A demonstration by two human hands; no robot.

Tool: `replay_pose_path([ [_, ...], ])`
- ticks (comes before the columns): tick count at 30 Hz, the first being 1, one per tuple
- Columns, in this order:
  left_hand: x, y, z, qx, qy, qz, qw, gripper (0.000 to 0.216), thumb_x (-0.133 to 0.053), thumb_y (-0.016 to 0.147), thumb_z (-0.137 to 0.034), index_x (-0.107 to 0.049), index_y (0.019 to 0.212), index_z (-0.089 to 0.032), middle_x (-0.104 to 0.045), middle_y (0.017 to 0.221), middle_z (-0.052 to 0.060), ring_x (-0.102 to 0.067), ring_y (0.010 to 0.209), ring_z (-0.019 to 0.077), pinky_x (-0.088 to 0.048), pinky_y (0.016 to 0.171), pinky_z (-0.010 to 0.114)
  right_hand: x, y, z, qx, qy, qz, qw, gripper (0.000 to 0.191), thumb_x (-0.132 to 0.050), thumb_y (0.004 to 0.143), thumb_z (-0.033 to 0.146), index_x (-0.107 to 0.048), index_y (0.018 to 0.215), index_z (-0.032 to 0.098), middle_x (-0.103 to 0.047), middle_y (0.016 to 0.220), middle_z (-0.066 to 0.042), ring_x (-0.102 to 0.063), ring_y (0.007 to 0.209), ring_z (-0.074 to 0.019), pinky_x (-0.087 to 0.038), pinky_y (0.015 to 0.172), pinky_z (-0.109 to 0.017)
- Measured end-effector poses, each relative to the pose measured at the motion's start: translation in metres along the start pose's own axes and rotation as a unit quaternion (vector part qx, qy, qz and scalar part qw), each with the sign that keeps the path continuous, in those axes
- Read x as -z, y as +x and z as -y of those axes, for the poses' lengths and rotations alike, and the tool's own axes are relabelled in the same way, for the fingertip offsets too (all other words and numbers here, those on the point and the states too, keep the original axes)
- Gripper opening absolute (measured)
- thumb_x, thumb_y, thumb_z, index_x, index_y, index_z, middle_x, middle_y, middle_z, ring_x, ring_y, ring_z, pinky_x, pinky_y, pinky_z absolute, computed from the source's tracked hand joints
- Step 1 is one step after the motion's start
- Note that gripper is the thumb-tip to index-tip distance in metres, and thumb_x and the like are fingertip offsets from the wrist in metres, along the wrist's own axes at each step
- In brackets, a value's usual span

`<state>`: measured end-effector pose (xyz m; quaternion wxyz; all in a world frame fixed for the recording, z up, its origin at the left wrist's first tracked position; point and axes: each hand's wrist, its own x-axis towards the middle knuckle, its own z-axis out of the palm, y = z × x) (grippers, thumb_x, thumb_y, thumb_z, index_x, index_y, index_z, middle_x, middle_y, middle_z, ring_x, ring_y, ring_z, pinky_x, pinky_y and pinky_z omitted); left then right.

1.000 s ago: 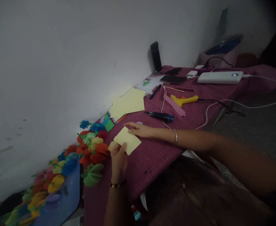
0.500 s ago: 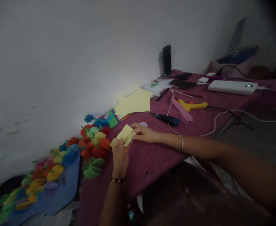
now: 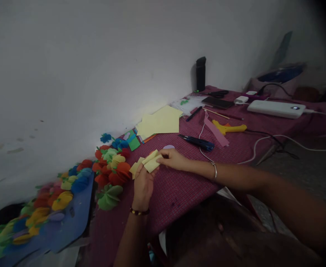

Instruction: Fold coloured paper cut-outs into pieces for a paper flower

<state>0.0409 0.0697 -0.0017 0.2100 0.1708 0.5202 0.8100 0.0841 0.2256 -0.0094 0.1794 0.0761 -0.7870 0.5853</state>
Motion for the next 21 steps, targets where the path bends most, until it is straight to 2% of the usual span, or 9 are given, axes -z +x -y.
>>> replay_pose_path([
  [4,0.0000,0.0001,-0.0013,0.013,-0.034,0.010,0.999,0.028,-0.060,0.081,-0.024,-0.063,0.108,-0.021,-0.066,0.116,0.008,-0.063,0.105,0.0176,-0.053,0.082,0.027,0.0004,0.0009,0.0024,-0.004,-0.020,-0.031,0.999,0.011,-0.055,0.079,0.024,-0.053,0.073,0.015,-0.047,0.063,0.004,-0.042,0.058,-0.0097,-0.030,0.054,-0.021],
  [11,0.0002,0.0008,0.0019,0.025,-0.093,-0.020,0.995,0.030,-0.056,0.080,-0.016,-0.061,0.110,-0.018,-0.066,0.117,0.008,-0.062,0.107,0.0187,-0.054,0.082,0.029,0.0001,-0.0005,0.0044,-0.005,-0.062,-0.044,0.997,0.009,-0.054,0.077,0.022,-0.055,0.073,0.014,-0.049,0.064,0.003,-0.042,0.060,-0.0098,-0.030,0.056,-0.021],
  [17,-0.0031,-0.0001,-0.0017,0.021,-0.086,0.010,0.996,0.030,-0.055,0.080,-0.023,-0.062,0.109,-0.017,-0.066,0.116,0.010,-0.061,0.110,0.0219,-0.053,0.087,0.034,-0.0008,-0.0002,0.0019,-0.011,-0.061,-0.049,0.997,0.009,-0.054,0.077,0.022,-0.057,0.074,0.014,-0.051,0.064,0.003,-0.042,0.060,-0.0095,-0.029,0.056,-0.021],
  [21,-0.0050,-0.0015,-0.0023,0.014,-0.087,0.007,0.996,0.026,-0.056,0.082,-0.026,-0.063,0.106,-0.017,-0.067,0.113,0.010,-0.062,0.107,0.0211,-0.054,0.085,0.034,-0.0011,-0.0002,0.0009,-0.005,-0.070,-0.052,0.996,0.009,-0.054,0.078,0.022,-0.059,0.077,0.014,-0.052,0.065,0.003,-0.043,0.060,-0.0096,-0.029,0.056,-0.021],
])
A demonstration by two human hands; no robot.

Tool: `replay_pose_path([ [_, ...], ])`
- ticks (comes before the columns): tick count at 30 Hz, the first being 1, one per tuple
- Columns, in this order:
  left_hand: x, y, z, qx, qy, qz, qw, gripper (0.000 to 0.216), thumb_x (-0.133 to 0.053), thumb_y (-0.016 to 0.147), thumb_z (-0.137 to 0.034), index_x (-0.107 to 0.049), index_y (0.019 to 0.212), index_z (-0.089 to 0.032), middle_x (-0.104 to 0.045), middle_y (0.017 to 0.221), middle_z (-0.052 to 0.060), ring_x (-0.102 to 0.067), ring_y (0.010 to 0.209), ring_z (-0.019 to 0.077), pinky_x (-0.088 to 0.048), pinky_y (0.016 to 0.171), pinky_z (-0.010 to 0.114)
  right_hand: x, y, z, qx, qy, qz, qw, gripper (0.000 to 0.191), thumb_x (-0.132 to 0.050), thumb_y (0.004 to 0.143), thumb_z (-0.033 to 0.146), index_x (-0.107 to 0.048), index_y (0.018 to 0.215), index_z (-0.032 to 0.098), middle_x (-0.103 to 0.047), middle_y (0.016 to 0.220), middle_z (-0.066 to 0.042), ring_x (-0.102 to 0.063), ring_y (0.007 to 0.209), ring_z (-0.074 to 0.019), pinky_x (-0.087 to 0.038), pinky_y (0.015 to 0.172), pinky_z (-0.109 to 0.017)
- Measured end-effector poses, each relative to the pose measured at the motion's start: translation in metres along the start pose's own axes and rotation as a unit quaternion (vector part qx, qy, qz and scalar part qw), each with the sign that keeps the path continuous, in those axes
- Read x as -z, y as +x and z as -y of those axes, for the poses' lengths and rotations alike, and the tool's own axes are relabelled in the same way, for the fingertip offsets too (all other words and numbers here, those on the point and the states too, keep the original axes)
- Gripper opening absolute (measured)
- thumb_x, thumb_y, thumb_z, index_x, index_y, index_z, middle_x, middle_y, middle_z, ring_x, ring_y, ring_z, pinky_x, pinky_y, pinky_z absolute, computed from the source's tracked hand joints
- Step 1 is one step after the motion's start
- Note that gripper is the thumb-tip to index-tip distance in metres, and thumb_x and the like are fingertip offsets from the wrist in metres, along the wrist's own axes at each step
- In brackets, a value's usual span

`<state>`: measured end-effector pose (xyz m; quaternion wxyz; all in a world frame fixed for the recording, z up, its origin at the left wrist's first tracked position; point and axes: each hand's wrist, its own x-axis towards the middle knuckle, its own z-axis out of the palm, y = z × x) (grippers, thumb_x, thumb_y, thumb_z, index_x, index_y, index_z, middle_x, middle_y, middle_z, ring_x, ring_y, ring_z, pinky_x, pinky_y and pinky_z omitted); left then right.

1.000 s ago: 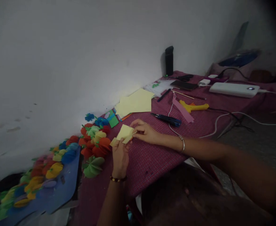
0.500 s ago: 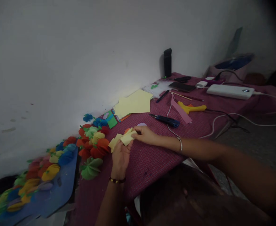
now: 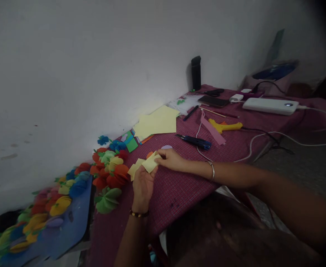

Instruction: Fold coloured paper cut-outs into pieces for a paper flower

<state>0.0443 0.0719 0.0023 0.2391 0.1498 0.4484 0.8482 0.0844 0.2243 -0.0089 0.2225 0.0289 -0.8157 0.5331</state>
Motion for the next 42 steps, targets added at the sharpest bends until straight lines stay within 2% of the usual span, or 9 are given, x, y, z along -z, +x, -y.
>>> replay_pose_path([
  [5,0.002,-0.001,0.005,-0.014,0.033,-0.017,0.999,0.025,-0.066,0.077,-0.020,-0.064,0.102,-0.020,-0.068,0.110,0.005,-0.064,0.101,0.0162,-0.053,0.082,0.027,0.000,-0.001,0.002,-0.001,0.003,-0.002,1.000,0.009,-0.054,0.078,0.021,-0.058,0.074,0.014,-0.050,0.063,0.003,-0.042,0.060,-0.0092,-0.028,0.055,-0.021],
  [12,0.002,0.000,0.009,-0.011,0.068,-0.042,0.997,0.019,-0.066,0.077,-0.020,-0.064,0.096,-0.018,-0.067,0.108,0.007,-0.064,0.096,0.0153,-0.054,0.083,0.028,-0.001,-0.001,0.002,0.003,0.018,-0.002,1.000,0.010,-0.054,0.078,0.020,-0.061,0.078,0.013,-0.050,0.063,0.003,-0.042,0.059,-0.0090,-0.028,0.054,-0.021],
  [20,0.003,0.000,0.009,-0.016,0.105,-0.043,0.993,0.018,-0.064,0.079,-0.027,-0.063,0.096,-0.018,-0.065,0.112,0.008,-0.061,0.104,0.0180,-0.053,0.086,0.030,-0.002,-0.001,0.001,0.001,0.011,-0.008,1.000,0.009,-0.055,0.078,0.020,-0.060,0.076,0.013,-0.051,0.063,0.004,-0.042,0.058,-0.0083,-0.028,0.054,-0.021],
  [24,0.001,-0.001,0.006,-0.037,0.123,-0.054,0.990,0.021,-0.062,0.080,-0.031,-0.060,0.097,-0.019,-0.064,0.111,0.008,-0.062,0.101,0.0183,-0.055,0.082,0.031,-0.002,0.001,-0.002,0.014,0.047,-0.032,0.998,0.016,-0.053,0.081,0.024,-0.054,0.069,0.015,-0.046,0.061,0.005,-0.040,0.058,-0.0085,-0.029,0.055,-0.021],
  [27,0.002,0.000,0.005,-0.041,0.150,-0.065,0.986,0.020,-0.061,0.080,-0.033,-0.059,0.094,-0.019,-0.064,0.109,0.009,-0.062,0.098,0.0188,-0.056,0.078,0.032,-0.001,0.004,-0.004,0.017,0.064,-0.064,0.996,0.014,-0.057,0.079,0.022,-0.055,0.068,0.015,-0.047,0.064,0.004,-0.042,0.061,-0.0091,-0.031,0.058,-0.022],
  [30,0.005,0.001,0.005,-0.046,0.165,-0.070,0.983,0.017,-0.061,0.080,-0.035,-0.059,0.089,-0.020,-0.064,0.106,0.009,-0.061,0.098,0.0195,-0.056,0.076,0.032,0.000,0.007,-0.003,-0.009,0.085,-0.095,0.992,0.012,-0.063,0.073,0.018,-0.055,0.064,0.015,-0.050,0.069,0.002,-0.045,0.067,-0.0095,-0.034,0.063,-0.022],
  [34,0.006,0.002,0.007,-0.052,0.172,-0.063,0.982,0.016,-0.063,0.077,-0.035,-0.057,0.083,-0.022,-0.066,0.101,0.008,-0.062,0.096,0.0208,-0.055,0.075,0.033,0.000,0.010,-0.001,-0.077,0.145,-0.073,0.984,0.012,-0.062,0.071,0.015,-0.054,0.062,0.014,-0.053,0.064,0.003,-0.046,0.062,-0.0088,-0.036,0.060,-0.021],
  [39,0.001,0.001,0.005,-0.045,0.165,-0.068,0.983,0.022,-0.063,0.077,-0.038,-0.058,0.088,-0.020,-0.066,0.101,0.008,-0.062,0.095,0.0211,-0.054,0.073,0.034,0.001,0.010,0.003,-0.100,0.159,-0.074,0.979,0.010,-0.062,0.070,0.014,-0.055,0.062,0.014,-0.054,0.061,0.004,-0.047,0.058,-0.0080,-0.037,0.056,-0.021],
  [42,-0.003,-0.001,0.004,-0.043,0.182,-0.073,0.980,0.022,-0.063,0.078,-0.039,-0.061,0.087,-0.019,-0.067,0.094,0.008,-0.063,0.090,0.0198,-0.053,0.072,0.032,0.003,0.009,0.006,-0.104,0.163,-0.081,0.978,0.011,-0.062,0.069,0.013,-0.055,0.061,0.014,-0.054,0.060,0.004,-0.046,0.058,-0.0078,-0.036,0.056,-0.020],
])
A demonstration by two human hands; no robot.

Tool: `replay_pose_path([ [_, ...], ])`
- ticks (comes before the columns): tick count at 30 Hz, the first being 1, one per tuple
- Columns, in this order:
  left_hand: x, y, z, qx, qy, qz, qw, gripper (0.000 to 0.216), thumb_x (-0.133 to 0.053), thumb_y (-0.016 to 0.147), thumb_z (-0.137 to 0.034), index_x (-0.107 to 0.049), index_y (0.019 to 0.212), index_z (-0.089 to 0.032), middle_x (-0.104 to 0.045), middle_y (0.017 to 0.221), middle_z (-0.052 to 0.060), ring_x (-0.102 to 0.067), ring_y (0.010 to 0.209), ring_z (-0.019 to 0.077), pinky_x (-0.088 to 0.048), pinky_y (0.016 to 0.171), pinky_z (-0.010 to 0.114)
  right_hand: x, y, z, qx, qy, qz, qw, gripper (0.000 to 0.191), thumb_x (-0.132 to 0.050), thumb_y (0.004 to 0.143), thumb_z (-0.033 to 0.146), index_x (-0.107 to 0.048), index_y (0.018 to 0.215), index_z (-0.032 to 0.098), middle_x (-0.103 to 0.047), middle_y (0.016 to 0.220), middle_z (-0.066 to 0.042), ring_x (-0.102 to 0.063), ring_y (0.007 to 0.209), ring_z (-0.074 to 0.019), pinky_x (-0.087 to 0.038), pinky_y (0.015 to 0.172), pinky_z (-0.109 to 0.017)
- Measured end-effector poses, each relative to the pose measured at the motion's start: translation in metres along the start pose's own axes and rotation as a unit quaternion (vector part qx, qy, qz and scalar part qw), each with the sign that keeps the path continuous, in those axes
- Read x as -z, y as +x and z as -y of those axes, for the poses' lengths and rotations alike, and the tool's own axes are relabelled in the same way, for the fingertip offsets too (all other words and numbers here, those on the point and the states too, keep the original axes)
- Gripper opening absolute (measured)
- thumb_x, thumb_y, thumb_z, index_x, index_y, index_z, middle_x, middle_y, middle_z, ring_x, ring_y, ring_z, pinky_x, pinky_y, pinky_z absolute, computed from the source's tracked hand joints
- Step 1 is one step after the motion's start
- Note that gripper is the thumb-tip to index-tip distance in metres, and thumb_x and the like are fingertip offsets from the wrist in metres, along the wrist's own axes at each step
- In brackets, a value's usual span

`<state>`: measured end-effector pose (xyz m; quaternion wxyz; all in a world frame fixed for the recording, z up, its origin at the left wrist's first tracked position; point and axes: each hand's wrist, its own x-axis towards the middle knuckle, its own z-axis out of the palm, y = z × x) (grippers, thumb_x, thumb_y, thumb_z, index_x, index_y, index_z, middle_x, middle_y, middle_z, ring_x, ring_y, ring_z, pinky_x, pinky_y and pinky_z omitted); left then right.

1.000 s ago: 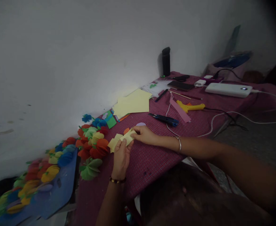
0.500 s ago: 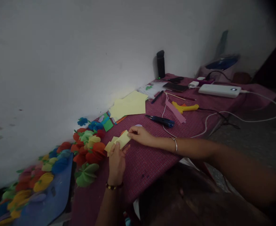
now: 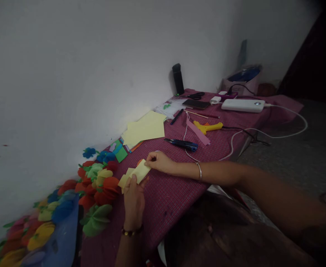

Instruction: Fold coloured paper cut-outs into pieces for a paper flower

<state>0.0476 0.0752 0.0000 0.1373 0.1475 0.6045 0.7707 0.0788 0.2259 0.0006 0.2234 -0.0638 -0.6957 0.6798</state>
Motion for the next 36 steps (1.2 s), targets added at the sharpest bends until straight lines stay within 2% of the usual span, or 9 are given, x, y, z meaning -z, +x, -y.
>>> replay_pose_path([
  [4,0.000,-0.004,-0.001,-0.009,0.027,-0.017,0.999,0.022,-0.065,0.076,-0.040,-0.062,0.081,-0.018,-0.066,0.079,0.003,-0.062,0.076,0.0152,-0.050,0.068,0.027,0.000,0.000,0.000,0.000,0.007,-0.008,1.000,0.012,-0.064,0.068,0.013,-0.054,0.060,0.014,-0.053,0.060,0.004,-0.045,0.058,-0.0078,-0.035,0.055,-0.021],
  [8,0.002,-0.008,-0.001,-0.011,0.072,-0.031,0.997,0.025,-0.065,0.075,-0.041,-0.062,0.076,-0.016,-0.061,0.068,-0.002,-0.053,0.059,0.0088,-0.043,0.057,0.020,-0.002,0.001,-0.003,-0.001,0.024,-0.010,1.000,0.014,-0.064,0.066,0.012,-0.052,0.059,0.015,-0.052,0.060,0.004,-0.044,0.059,-0.0077,-0.034,0.056,-0.021],
  [15,0.000,-0.012,-0.009,-0.016,0.106,-0.037,0.994,0.033,-0.066,0.073,-0.045,-0.053,0.064,-0.016,-0.047,0.057,-0.007,-0.039,0.049,0.0061,-0.034,0.049,0.020,-0.003,-0.001,-0.005,-0.026,0.094,0.041,0.994,0.014,-0.062,0.070,0.014,-0.054,0.081,0.015,-0.052,0.066,0.005,-0.047,0.057,-0.0070,-0.038,0.056,-0.020],
  [18,0.004,-0.010,-0.011,-0.011,0.120,-0.014,0.993,0.028,-0.062,0.076,-0.042,-0.059,0.072,-0.015,-0.055,0.064,-0.004,-0.046,0.056,0.0077,-0.038,0.053,0.020,-0.001,0.000,-0.007,-0.023,0.121,0.050,0.991,0.022,-0.063,0.069,0.014,-0.052,0.089,0.015,-0.050,0.067,0.006,-0.045,0.056,-0.0061,-0.035,0.055,-0.020],
  [22,0.021,0.000,-0.012,0.001,0.231,0.076,0.970,0.028,-0.058,0.079,-0.041,-0.065,0.088,-0.016,-0.060,0.071,-0.002,-0.049,0.059,0.0097,-0.039,0.055,0.021,0.003,0.001,-0.009,0.023,0.099,0.109,0.989,0.030,-0.061,0.069,0.009,-0.049,0.096,0.016,-0.049,0.065,0.008,-0.043,0.055,-0.0062,-0.033,0.054,-0.019],
  [25,0.029,0.006,-0.013,0.014,0.298,0.143,0.944,0.026,-0.067,0.071,-0.039,-0.067,0.078,-0.014,-0.056,0.061,-0.002,-0.045,0.055,0.0106,-0.034,0.052,0.022,0.004,0.000,-0.012,0.059,0.047,0.196,0.978,0.036,-0.061,0.069,0.008,-0.050,0.102,0.016,-0.048,0.065,0.008,-0.044,0.056,-0.0064,-0.033,0.053,-0.019],
  [28,0.028,0.006,-0.013,-0.006,0.332,0.164,0.929,0.022,-0.071,0.067,-0.035,-0.062,0.060,-0.016,-0.049,0.054,-0.004,-0.040,0.054,0.0108,-0.028,0.051,0.023,0.003,-0.002,-0.013,0.053,0.017,0.256,0.965,0.032,-0.061,0.069,0.007,-0.052,0.099,0.015,-0.051,0.066,0.008,-0.046,0.058,-0.0062,-0.034,0.054,-0.018],
  [32,0.022,0.002,-0.010,-0.063,0.359,0.137,0.921,0.028,-0.065,0.075,-0.034,-0.055,0.054,-0.019,-0.044,0.052,-0.004,-0.036,0.055,0.0119,-0.023,0.052,0.025,0.005,-0.002,-0.010,0.005,0.012,0.239,0.971,0.013,-0.061,0.078,0.024,-0.053,0.083,0.015,-0.051,0.065,0.006,-0.044,0.055,-0.0055,-0.034,0.052,-0.017],
  [36,0.020,0.002,-0.005,-0.096,0.366,0.096,0.921,0.030,-0.060,0.079,-0.035,-0.051,0.055,-0.020,-0.043,0.052,-0.004,-0.035,0.054,0.0127,-0.022,0.052,0.026,0.006,-0.004,-0.011,-0.060,-0.012,0.299,0.952,0.034,-0.059,0.081,0.046,-0.053,0.072,0.014,-0.049,0.059,0.005,-0.043,0.050,-0.0049,-0.034,0.045,-0.017],
])
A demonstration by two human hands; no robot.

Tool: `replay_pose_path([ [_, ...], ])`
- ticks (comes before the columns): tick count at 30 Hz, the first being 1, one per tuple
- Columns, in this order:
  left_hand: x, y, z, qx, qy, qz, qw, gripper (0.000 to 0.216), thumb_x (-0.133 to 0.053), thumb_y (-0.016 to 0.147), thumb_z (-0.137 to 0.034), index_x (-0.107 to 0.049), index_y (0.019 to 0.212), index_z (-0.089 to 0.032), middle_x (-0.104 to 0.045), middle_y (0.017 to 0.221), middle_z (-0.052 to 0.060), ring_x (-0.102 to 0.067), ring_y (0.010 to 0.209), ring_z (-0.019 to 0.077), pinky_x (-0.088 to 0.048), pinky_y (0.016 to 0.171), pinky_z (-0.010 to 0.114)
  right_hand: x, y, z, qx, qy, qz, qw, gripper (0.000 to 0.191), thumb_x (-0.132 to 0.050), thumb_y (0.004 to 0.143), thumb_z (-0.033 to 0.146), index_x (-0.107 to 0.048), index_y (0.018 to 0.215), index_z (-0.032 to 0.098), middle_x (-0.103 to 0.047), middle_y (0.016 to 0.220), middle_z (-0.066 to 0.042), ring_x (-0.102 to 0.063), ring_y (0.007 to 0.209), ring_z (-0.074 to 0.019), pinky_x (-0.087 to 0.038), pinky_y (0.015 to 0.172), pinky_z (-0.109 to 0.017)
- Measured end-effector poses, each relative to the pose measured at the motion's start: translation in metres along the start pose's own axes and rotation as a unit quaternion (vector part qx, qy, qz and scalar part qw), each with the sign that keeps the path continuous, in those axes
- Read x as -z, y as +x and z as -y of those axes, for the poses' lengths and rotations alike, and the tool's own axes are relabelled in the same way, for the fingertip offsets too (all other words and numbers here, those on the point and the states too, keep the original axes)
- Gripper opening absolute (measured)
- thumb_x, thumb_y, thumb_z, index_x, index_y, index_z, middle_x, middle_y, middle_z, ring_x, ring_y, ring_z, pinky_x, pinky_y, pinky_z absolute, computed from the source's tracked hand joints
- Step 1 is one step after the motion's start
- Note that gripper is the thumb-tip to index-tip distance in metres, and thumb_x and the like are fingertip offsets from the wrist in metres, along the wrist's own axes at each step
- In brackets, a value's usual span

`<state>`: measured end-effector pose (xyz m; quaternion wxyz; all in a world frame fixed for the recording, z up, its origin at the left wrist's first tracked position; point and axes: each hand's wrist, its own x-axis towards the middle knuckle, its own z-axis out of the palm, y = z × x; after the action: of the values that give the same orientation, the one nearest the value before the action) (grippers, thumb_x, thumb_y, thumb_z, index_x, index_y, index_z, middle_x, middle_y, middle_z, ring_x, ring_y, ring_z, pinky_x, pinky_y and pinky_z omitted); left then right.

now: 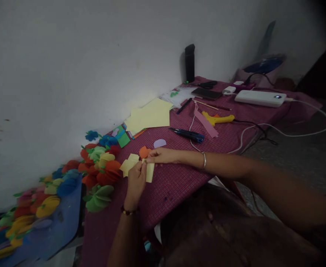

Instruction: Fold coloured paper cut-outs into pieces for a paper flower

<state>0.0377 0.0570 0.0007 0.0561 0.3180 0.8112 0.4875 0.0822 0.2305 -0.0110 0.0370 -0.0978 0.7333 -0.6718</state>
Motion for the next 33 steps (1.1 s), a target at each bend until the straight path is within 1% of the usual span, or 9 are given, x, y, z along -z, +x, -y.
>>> replay_pose_path([
  [4,-0.003,0.001,0.000,0.012,-0.010,-0.026,1.000,0.035,-0.059,0.080,-0.037,-0.047,0.052,-0.020,-0.041,0.049,-0.004,-0.037,0.053,0.0123,-0.023,0.051,0.025,-0.004,0.001,-0.005,-0.039,-0.001,0.024,0.999,0.030,-0.065,0.077,0.039,-0.056,0.066,0.012,-0.052,0.055,0.005,-0.045,0.047,-0.0043,-0.035,0.044,-0.016],
  [10,0.010,0.000,-0.001,0.062,-0.078,-0.078,0.992,0.037,-0.048,0.085,-0.044,-0.044,0.059,-0.020,-0.039,0.052,-0.005,-0.033,0.047,0.0098,-0.024,0.045,0.023,0.001,0.002,-0.004,-0.055,0.030,-0.021,0.998,0.024,-0.059,0.082,0.030,-0.061,0.068,0.011,-0.062,0.063,0.001,-0.052,0.053,-0.0041,-0.036,0.047,-0.015],
  [12,0.012,0.000,0.000,0.073,-0.107,-0.103,0.986,0.036,-0.046,0.086,-0.047,-0.043,0.062,-0.020,-0.038,0.052,-0.006,-0.032,0.046,0.0091,-0.025,0.044,0.022,0.001,0.001,-0.002,-0.057,0.056,-0.046,0.996,0.024,-0.060,0.082,0.033,-0.062,0.071,0.011,-0.063,0.067,0.000,-0.051,0.053,-0.0039,-0.036,0.046,-0.015],
  [14,0.007,0.001,0.001,0.078,-0.129,-0.109,0.983,0.037,-0.046,0.086,-0.048,-0.045,0.063,-0.020,-0.041,0.053,-0.006,-0.034,0.046,0.0088,-0.026,0.045,0.022,-0.003,0.001,-0.003,-0.061,0.088,-0.031,0.994,0.030,-0.059,0.083,0.041,-0.062,0.076,0.012,-0.064,0.071,-0.001,-0.052,0.053,-0.0047,-0.037,0.045,-0.015],
  [17,-0.008,0.003,0.003,0.080,-0.146,-0.103,0.981,0.037,-0.051,0.084,-0.047,-0.050,0.060,-0.018,-0.045,0.053,-0.005,-0.038,0.048,0.0085,-0.028,0.046,0.021,-0.012,0.003,-0.007,-0.052,0.098,0.014,0.994,0.040,-0.061,0.079,0.052,-0.061,0.076,0.012,-0.062,0.068,0.000,-0.053,0.054,-0.0061,-0.038,0.044,-0.016],
  [20,-0.019,0.004,0.004,0.090,-0.171,-0.073,0.978,0.034,-0.060,0.079,-0.045,-0.055,0.061,-0.017,-0.047,0.053,-0.004,-0.039,0.049,0.0081,-0.029,0.047,0.021,-0.018,0.004,-0.011,-0.036,0.103,-0.033,0.993,0.041,-0.065,0.076,0.053,-0.058,0.071,0.013,-0.056,0.058,0.004,-0.048,0.049,-0.0054,-0.035,0.044,-0.016],
  [23,-0.019,0.003,0.003,0.111,-0.212,-0.016,0.971,0.031,-0.063,0.076,-0.044,-0.060,0.066,-0.015,-0.054,0.058,-0.002,-0.044,0.051,0.0093,-0.034,0.048,0.022,-0.019,0.004,-0.010,-0.048,0.145,-0.084,0.985,0.038,-0.062,0.080,0.050,-0.057,0.071,0.013,-0.054,0.055,0.005,-0.042,0.046,-0.0048,-0.033,0.043,-0.017],
  [25,-0.018,0.002,0.003,0.117,-0.236,-0.007,0.965,0.030,-0.063,0.076,-0.043,-0.061,0.068,-0.015,-0.057,0.060,-0.001,-0.046,0.051,0.0098,-0.036,0.049,0.023,-0.018,0.004,-0.007,-0.056,0.155,-0.093,0.982,0.037,-0.059,0.082,0.048,-0.056,0.068,0.013,-0.053,0.053,0.005,-0.041,0.045,-0.0048,-0.032,0.043,-0.018],
  [33,-0.020,0.006,0.000,0.105,-0.266,-0.132,0.949,0.024,-0.055,0.079,-0.038,-0.055,0.068,-0.016,-0.056,0.061,-0.002,-0.048,0.051,0.0091,-0.038,0.052,0.022,-0.018,0.002,0.000,-0.076,0.093,-0.056,0.991,0.030,-0.059,0.084,0.035,-0.058,0.065,0.012,-0.057,0.054,0.003,-0.047,0.044,-0.0038,-0.034,0.043,-0.015],
])
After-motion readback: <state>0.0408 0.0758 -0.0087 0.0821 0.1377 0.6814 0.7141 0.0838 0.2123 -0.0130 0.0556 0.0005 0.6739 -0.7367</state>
